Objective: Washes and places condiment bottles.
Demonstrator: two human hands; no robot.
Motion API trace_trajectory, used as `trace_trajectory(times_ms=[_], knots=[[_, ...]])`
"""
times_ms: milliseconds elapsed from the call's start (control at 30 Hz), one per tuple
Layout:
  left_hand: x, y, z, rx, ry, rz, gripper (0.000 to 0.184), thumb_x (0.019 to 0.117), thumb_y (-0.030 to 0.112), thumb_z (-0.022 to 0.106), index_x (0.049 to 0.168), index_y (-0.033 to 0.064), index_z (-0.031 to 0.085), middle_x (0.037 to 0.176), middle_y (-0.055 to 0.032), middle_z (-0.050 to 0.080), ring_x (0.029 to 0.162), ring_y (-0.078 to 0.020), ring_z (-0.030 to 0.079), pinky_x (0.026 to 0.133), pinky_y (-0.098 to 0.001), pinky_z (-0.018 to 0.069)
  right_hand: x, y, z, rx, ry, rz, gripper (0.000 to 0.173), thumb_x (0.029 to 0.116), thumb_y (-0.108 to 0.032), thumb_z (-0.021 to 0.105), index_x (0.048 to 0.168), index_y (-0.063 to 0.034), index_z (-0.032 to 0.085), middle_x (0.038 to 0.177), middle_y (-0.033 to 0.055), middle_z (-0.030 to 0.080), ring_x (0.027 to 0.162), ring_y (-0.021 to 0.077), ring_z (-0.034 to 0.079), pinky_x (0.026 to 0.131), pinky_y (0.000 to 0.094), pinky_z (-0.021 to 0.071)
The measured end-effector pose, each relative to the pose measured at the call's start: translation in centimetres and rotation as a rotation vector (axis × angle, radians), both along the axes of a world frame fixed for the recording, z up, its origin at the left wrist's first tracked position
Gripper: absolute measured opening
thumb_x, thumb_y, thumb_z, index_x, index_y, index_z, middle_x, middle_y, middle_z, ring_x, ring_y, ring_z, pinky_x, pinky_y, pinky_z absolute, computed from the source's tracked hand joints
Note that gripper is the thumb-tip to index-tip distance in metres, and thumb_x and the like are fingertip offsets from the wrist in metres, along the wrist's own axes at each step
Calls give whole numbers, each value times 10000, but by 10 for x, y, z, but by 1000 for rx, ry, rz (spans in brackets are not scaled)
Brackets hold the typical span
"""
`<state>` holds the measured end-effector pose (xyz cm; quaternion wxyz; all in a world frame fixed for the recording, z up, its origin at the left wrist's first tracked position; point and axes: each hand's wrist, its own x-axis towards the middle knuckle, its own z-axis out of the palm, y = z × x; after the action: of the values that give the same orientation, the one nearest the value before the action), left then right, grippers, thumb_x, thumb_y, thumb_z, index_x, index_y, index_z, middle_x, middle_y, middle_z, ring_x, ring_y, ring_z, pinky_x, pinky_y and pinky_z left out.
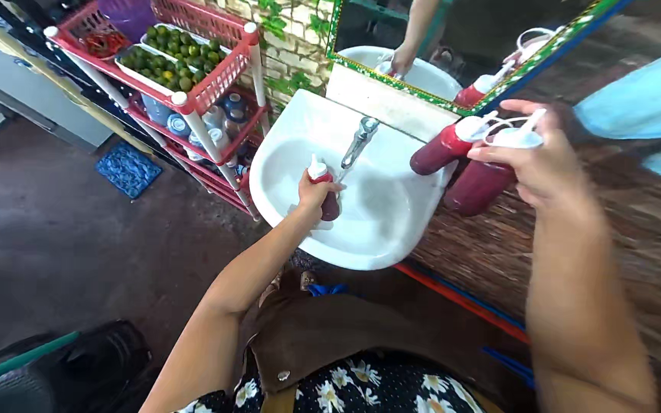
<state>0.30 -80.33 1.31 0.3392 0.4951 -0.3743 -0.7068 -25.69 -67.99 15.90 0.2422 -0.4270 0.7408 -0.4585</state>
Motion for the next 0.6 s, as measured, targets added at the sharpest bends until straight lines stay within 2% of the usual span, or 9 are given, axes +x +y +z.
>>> trace_trajectory(times_ms=[67,133,200,300,400,500,533,600], knots=[[-9,-8,-7,99,-6,-37,713,741,-99,805,1375,22,501,1205,-215,619,1030,-308,632,845,-493,557,4,3,-3,-14,2,-13,917,762,-56,752,1553,-177,305,1232,130,606,1015,194,649,881,411,561],[-17,-13,-11,128,-18,-74,589,843,39,806,1360,20,524,1192,-210,625,1019,-297,628,856,-484,547,7,8,-7,-34,20,-26,950,750,-68,765,1559,-220,291,1199,104,630,978,173,672,858,393,576],[-27,-18,-20,71,-35,-100,475,929,153,760,1333,17,550,1172,-195,639,1016,-268,632,883,-461,542,12,10,-9,-51,32,-48,965,744,-99,765,1567,-222,276,1174,89,636,960,158,678,851,381,580],[-38,-17,-31,-92,-92,-97,375,987,152,677,1303,-10,557,1112,-200,651,987,-258,637,888,-457,532,21,15,-12,-77,22,-100,1007,732,-111,766,1581,-231,239,1175,63,628,970,124,676,858,358,585],[-41,-17,-42,-222,-92,-147,527,1001,144,656,1448,7,413,1203,-238,645,1081,-303,654,960,-497,531,29,19,-12,-100,34,-147,1073,729,-113,762,1609,-231,159,1175,77,627,953,131,680,848,361,587],[-38,-20,-41,-290,-38,-229,615,994,80,639,1521,54,323,1236,-245,631,1072,-303,662,939,-482,544,28,19,-17,-138,90,-110,1168,722,-117,769,1635,-234,49,1167,53,625,941,91,687,858,315,595],[-36,-19,-39,-307,-42,-254,603,998,78,635,1519,63,333,1245,-244,630,1075,-307,663,937,-484,544,29,18,-18,-132,133,-84,1169,719,-134,770,1639,-234,56,1220,60,612,974,97,678,877,327,586],[-34,-16,-35,-344,-43,-275,537,1007,97,633,1483,50,389,1256,-228,626,1091,-287,655,951,-468,542,30,17,-20,-94,211,-45,1025,747,-155,771,1619,-225,237,1341,98,603,1048,146,669,910,376,573]])
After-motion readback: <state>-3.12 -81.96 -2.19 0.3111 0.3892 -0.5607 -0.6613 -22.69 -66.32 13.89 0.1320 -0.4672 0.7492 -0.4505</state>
